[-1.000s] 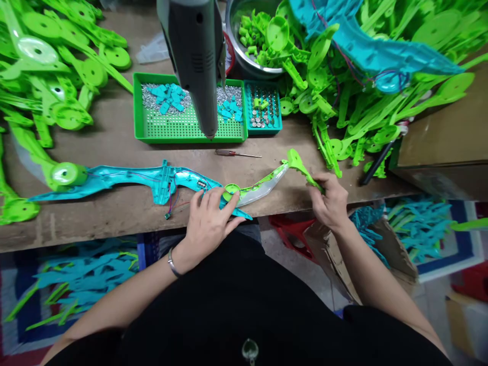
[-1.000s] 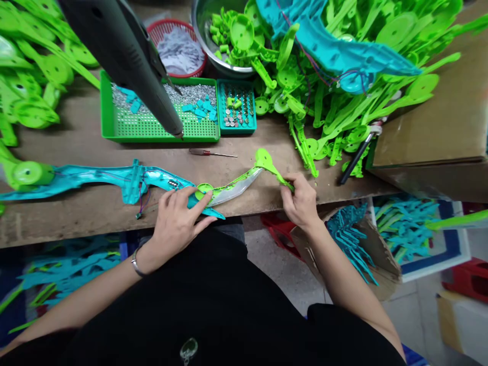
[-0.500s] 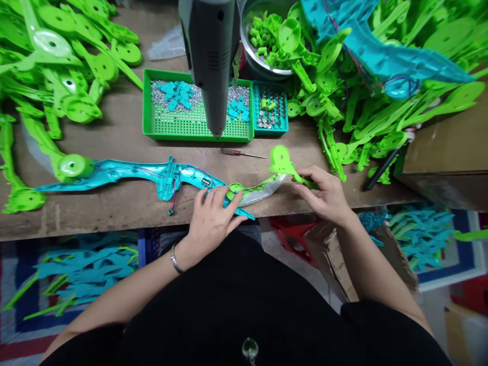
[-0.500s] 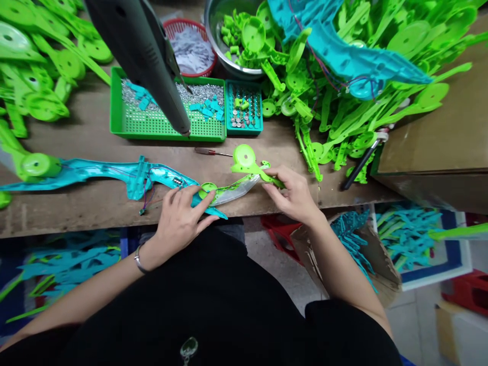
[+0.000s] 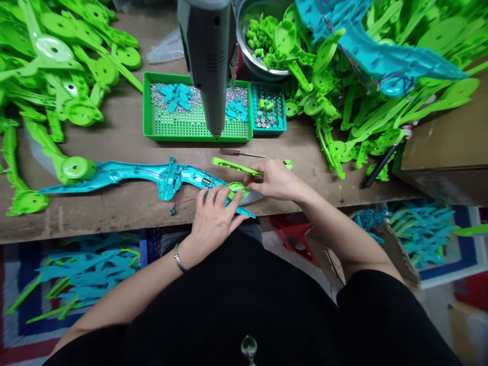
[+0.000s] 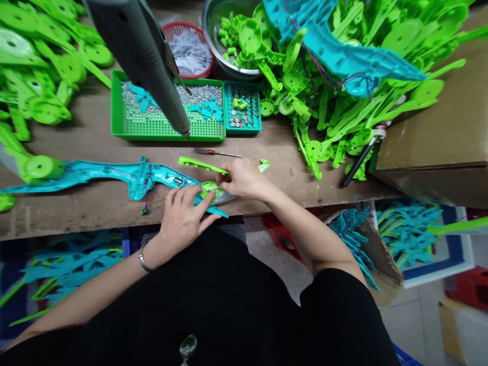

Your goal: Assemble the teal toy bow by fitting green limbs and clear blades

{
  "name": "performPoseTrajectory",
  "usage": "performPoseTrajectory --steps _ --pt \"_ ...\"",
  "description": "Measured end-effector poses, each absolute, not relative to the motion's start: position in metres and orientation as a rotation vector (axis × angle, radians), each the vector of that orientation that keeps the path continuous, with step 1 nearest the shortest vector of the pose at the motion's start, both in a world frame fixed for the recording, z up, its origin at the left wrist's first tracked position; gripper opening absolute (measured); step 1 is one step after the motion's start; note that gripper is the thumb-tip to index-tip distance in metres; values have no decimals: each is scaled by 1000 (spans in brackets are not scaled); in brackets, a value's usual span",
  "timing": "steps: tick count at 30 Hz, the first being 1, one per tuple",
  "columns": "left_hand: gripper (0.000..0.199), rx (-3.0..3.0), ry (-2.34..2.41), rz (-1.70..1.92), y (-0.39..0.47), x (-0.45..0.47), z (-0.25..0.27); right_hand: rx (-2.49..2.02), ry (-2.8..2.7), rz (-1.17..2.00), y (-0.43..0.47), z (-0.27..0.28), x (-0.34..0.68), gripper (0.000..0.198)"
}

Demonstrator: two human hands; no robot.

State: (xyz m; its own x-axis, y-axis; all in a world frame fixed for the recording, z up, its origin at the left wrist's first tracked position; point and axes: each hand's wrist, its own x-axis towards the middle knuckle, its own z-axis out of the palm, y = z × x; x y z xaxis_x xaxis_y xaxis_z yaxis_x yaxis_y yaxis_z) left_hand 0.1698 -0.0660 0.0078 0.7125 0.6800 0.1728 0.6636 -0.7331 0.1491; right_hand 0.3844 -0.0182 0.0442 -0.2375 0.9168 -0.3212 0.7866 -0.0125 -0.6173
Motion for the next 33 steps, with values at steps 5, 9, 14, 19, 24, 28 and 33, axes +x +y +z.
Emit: performPoseTrajectory --steps 5,9,14,19,24,28,33 --pt "51 2836 1093 315 -66 170 7 -1898 -2121 1115 -12 49 376 13" --pt "51 2843 1069 288 -66 170 5 -1908 -2156 1069 -10 49 373 10" --pt "51 2837 1048 228 -66 169 4 -1889 -2164 1027 -12 48 371 9" --pt "51 2826 1024 181 -65 169 6 -1881 -2129 1050 -13 46 371 8" --pt "52 2832 1018 181 -64 169 7 -1876 -2140 1019 -14 43 372 4" --pt "51 2778 1032 207 -64 169 7 -1804 -2172 1068 -14 46 376 8" --pt "53 2796 1025 173 -64 169 9 -1763 -2057 1112 -15 57 390 20"
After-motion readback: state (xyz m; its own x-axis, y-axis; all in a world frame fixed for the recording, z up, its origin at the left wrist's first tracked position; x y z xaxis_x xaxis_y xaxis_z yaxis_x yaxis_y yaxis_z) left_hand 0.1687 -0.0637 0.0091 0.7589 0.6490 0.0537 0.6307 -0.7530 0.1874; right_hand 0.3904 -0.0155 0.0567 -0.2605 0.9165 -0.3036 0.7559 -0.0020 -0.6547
